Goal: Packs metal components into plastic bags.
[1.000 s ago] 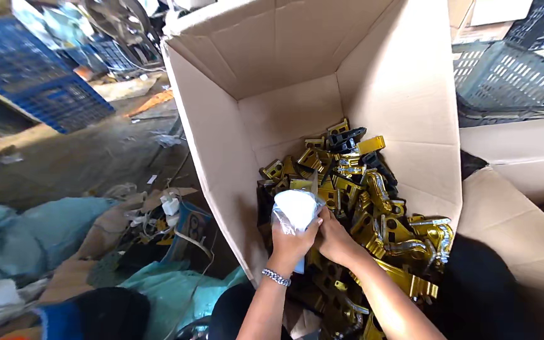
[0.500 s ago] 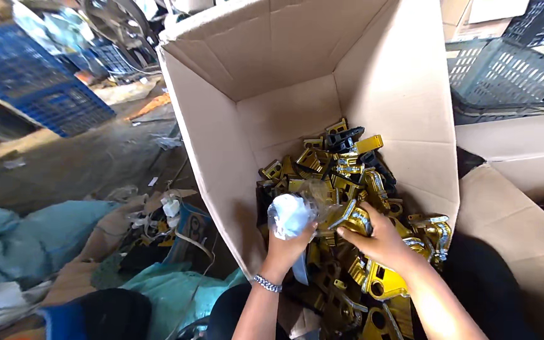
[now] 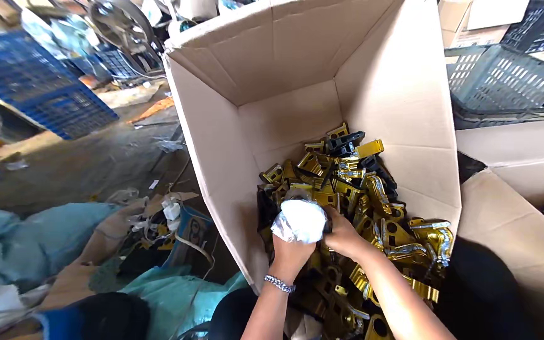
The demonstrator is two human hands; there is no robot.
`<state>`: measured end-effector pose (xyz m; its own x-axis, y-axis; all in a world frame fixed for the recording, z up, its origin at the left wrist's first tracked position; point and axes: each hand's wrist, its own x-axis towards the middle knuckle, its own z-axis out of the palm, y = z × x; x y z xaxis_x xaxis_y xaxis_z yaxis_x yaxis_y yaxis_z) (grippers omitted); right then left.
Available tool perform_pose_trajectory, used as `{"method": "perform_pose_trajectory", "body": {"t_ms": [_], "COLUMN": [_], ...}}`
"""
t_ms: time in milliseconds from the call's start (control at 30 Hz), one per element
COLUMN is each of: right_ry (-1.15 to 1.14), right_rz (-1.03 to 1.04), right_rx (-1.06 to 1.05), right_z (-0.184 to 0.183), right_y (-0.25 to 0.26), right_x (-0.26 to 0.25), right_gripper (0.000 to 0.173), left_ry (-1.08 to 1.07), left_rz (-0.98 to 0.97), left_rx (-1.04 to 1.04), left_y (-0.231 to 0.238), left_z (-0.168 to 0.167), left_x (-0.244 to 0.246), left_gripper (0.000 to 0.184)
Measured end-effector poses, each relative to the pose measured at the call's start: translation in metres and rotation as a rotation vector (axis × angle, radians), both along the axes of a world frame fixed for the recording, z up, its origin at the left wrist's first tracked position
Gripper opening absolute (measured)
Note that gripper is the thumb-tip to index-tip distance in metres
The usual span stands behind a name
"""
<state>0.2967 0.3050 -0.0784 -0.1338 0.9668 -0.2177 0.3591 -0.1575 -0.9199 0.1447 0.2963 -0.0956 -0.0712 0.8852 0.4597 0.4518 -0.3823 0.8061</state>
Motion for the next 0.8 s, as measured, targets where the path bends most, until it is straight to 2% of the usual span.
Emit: {"method": "perform_pose_trajectory", "body": {"t_ms": [67, 100, 233, 300, 367, 433, 500, 600, 633, 700, 767, 800], "right_ry": [0.331, 0.417, 0.506, 0.576, 0.739, 0.869, 0.856, 0.672, 0.595, 0.441, 0.515, 0.666], "right_rz": [-0.098, -0.145, -0.210, -0.226, -0.312, -0.408, -0.441, -0.286, -0.241, -0.284, -0.460, -0.597], "right_rx": [-0.041, -0.028, 0.197, 0.097, -0.029, -0.028, 0.032, 0.002, -0.047, -0.085, 0.020, 0.112], "right_z": [-0.001, -0.002, -0.012, -0.010, -0.009, -0.014, -0.022, -0.021, -0.017, -0.010, -0.009, -0.007], "right_y": [-0.007, -0.011, -0.018, -0.023, -0.027, -0.029, -0.031, -0.031, -0.031, -0.031, -0.038, -0.042], "right_x": [0.005, 0.006, 0.002, 0.003, 0.005, 0.004, -0.001, 0.000, 0.002, 0.008, 0.027, 0.038], "right_gripper": [0.070, 0.065, 0.055, 0.048, 0.036, 0.024, 0.026, 0.050, 0.046, 0.025, 0.016, 0.015], "left_ry": [0.041, 0.049, -0.052, -0.083, -0.225, -0.457, -0.557, -0.414, -0.368, -0.369, -0.502, -0.572], "left_rz": [0.048, 0.039, -0.264, -0.283, -0.196, -0.196, -0.253, -0.388, -0.409, -0.408, -0.365, -0.336], "left_rx": [0.112, 0.145, 0.094, 0.024, 0.016, -0.129, -0.326, -0.358, -0.351, -0.357, -0.353, -0.365], "left_y": [0.001, -0.004, -0.042, -0.047, -0.032, -0.025, -0.032, -0.036, -0.032, -0.024, -0.016, -0.011], "left_z": [0.000, 0.003, 0.012, 0.005, 0.000, 0.015, 0.028, 0.016, 0.014, 0.015, 0.022, 0.026], "left_x": [-0.004, -0.005, 0.009, 0.012, 0.015, 0.016, 0.015, 0.011, 0.007, -0.001, -0.008, -0.013], "left_gripper": [0.067, 0.063, 0.043, 0.050, 0.046, 0.038, 0.034, 0.045, 0.045, 0.044, 0.039, 0.039]}}
